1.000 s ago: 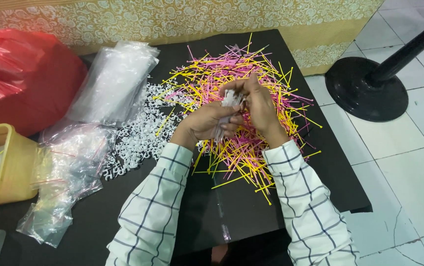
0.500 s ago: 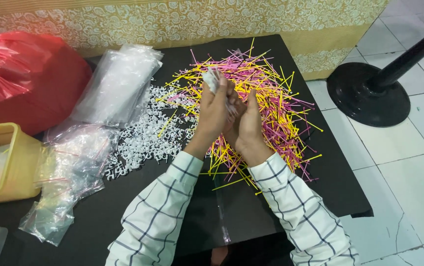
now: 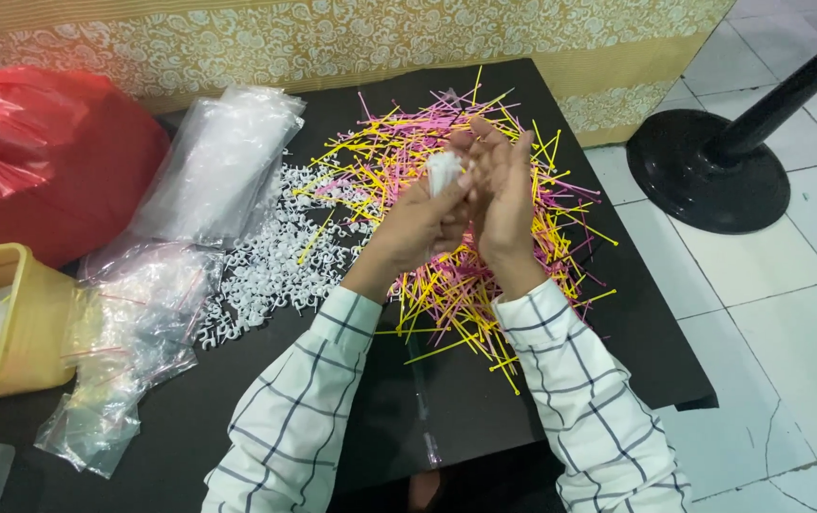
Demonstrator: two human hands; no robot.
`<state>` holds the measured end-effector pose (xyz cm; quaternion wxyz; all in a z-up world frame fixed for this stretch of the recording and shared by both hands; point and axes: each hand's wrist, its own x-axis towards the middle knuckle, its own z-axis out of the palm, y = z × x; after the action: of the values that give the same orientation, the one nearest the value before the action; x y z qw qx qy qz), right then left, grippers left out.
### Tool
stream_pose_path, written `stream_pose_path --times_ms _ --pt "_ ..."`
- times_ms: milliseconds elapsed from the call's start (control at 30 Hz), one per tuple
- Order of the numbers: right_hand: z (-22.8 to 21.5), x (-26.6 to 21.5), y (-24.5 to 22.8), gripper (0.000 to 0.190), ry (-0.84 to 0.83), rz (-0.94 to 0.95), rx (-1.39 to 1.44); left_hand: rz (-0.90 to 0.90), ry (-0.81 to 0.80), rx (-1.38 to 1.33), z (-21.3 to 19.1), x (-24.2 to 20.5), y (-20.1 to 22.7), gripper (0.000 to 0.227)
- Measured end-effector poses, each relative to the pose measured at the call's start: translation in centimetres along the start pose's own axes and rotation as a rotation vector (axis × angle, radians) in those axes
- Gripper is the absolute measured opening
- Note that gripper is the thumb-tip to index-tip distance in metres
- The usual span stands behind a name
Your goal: Sorting small plastic components and cable ties into small plastic bags.
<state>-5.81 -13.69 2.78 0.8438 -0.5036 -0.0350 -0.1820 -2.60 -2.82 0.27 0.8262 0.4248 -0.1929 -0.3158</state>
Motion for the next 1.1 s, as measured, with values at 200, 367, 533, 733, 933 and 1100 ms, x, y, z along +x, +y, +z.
stream_pose_path --times_ms 200,367,533,733,933,1100 --pt "-0.6 0.2 -1.7 0.105 -0.236 0.143 -0.152 -0.193 -0.103 0.007 0.6 -1.3 0.8 0.029" --pt "-1.0 0.1 -2.0 0.104 -0.335 0.089 -0.288 -0.174 -0.044 -0.004 0.1 -0.8 0.5 0.028" --pt "-1.9 0.0 -1.5 0.090 -0.244 -0.089 -0.466 0.227 0.101 0.318 2.1 -2.0 2.4 0.029" --pt "1.2 -1.7 -1.4 0.060 -0.441 0.081 -0.589 0.475 0.247 0.506 2.7 -3.1 4.3 0.041" --pt "3.4 -3.0 -2.4 0.027 -0.520 -0.005 -0.591 0.462 0.201 0.675 0.2 -3.1 4.6 0.043" --pt "5.1 -6.4 -1.7 0.018 -0.580 0.244 -0.423 0.234 0.300 0.526 0.0 -7.8 5.8 0.037"
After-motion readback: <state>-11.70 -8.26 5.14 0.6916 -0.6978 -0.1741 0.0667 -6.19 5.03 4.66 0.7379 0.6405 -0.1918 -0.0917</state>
